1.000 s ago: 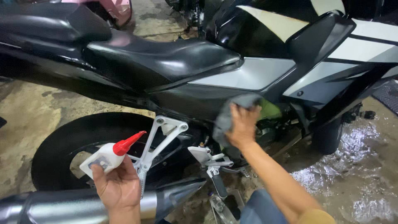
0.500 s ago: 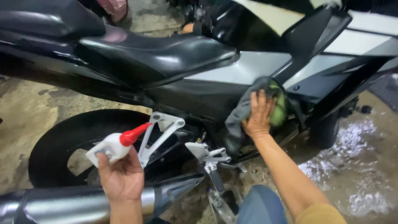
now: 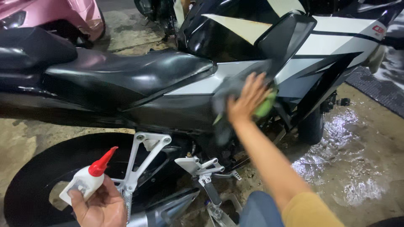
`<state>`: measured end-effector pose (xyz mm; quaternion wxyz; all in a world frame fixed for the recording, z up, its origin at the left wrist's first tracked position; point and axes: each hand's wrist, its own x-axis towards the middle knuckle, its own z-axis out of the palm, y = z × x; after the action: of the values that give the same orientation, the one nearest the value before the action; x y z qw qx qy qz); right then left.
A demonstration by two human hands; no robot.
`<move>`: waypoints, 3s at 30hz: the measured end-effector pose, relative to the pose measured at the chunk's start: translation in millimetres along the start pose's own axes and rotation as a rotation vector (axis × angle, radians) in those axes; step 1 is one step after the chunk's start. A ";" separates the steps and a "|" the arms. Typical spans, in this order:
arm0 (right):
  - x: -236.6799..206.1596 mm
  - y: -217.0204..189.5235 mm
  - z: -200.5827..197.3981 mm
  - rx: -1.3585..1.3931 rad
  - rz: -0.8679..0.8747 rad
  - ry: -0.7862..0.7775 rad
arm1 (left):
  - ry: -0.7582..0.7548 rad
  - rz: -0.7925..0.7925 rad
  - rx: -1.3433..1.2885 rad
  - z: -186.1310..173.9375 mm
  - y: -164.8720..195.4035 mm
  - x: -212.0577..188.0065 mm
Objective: The person applies liquid from a white bottle with a red nozzle onto a black motorcycle and wipes the surfaces with a green and gray cloth. The person cleans the rear fender, side panels, seat, and rear wheel area.
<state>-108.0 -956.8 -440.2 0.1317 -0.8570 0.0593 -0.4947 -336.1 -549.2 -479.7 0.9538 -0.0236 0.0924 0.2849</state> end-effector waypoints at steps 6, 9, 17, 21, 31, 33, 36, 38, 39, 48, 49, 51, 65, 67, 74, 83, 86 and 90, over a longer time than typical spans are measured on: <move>47.4 -34.1 -17.5 -0.509 0.154 0.088 | -0.240 -0.077 0.153 9.7 -12.7 -20.0; -40.0 -97.0 -41.8 0.098 -0.182 0.089 | -0.169 -0.142 0.208 16.2 -33.0 -21.1; 72.2 -30.0 -45.5 -0.082 0.224 0.022 | -0.125 -0.135 0.254 11.9 -23.5 -17.6; 85.1 -64.1 -50.5 -0.277 0.298 0.151 | -0.116 -0.125 0.310 8.8 -31.3 -19.8; 2.9 -75.4 -76.6 -0.030 -0.155 -0.548 | -0.133 -0.177 0.391 12.3 -43.3 -25.8; 68.1 -42.8 -72.4 -0.194 -0.025 -0.045 | -0.138 -0.169 0.363 12.3 -44.5 -23.7; 101.7 -60.6 -60.6 -0.494 0.398 -0.192 | -0.001 -0.146 0.427 9.8 -44.8 -20.4; 68.2 -98.8 -46.2 -1.234 0.031 -0.217 | -0.015 -0.132 0.403 7.4 -44.9 -17.6; 40.2 -116.5 -41.5 -0.607 -0.114 -0.121 | -0.019 -0.125 0.395 5.5 -44.3 -17.3; 63.9 -14.1 -57.7 -0.030 -0.237 -0.099 | -0.064 -0.126 0.416 5.7 -39.5 -12.6; 97.4 -7.4 -56.0 -0.074 0.060 -0.079 | -0.103 -0.136 0.397 6.5 -40.1 -12.0; 140.0 -21.1 -48.1 -0.123 0.342 0.085 | -0.174 -0.165 0.375 6.6 -40.1 -11.6; 118.1 -31.8 -47.4 0.142 -0.086 0.101 | -0.108 0.047 0.455 5.0 -34.3 5.9; 145.1 -52.8 -35.8 0.131 -0.028 0.210 | -0.104 0.069 0.467 8.9 -36.6 8.0; 39.9 -57.3 -60.3 0.414 -0.387 -0.234 | -0.096 0.091 0.452 14.4 -35.8 16.7; 137.3 -60.3 -47.0 0.070 -0.248 0.175 | -0.146 -0.131 0.370 32.8 -93.5 -18.2; 77.3 -68.5 -53.4 0.297 -0.486 -0.245 | -0.225 -0.248 0.328 42.5 -116.8 -33.0; 52.6 -22.0 -75.1 0.283 -0.331 -0.233 | -0.231 -0.337 0.295 43.4 -117.0 -47.3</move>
<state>-146.9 -960.4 -354.5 0.1734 -0.8793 -0.1672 -0.4108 -303.8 -668.3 -429.0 0.9852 0.1335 0.0182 0.1062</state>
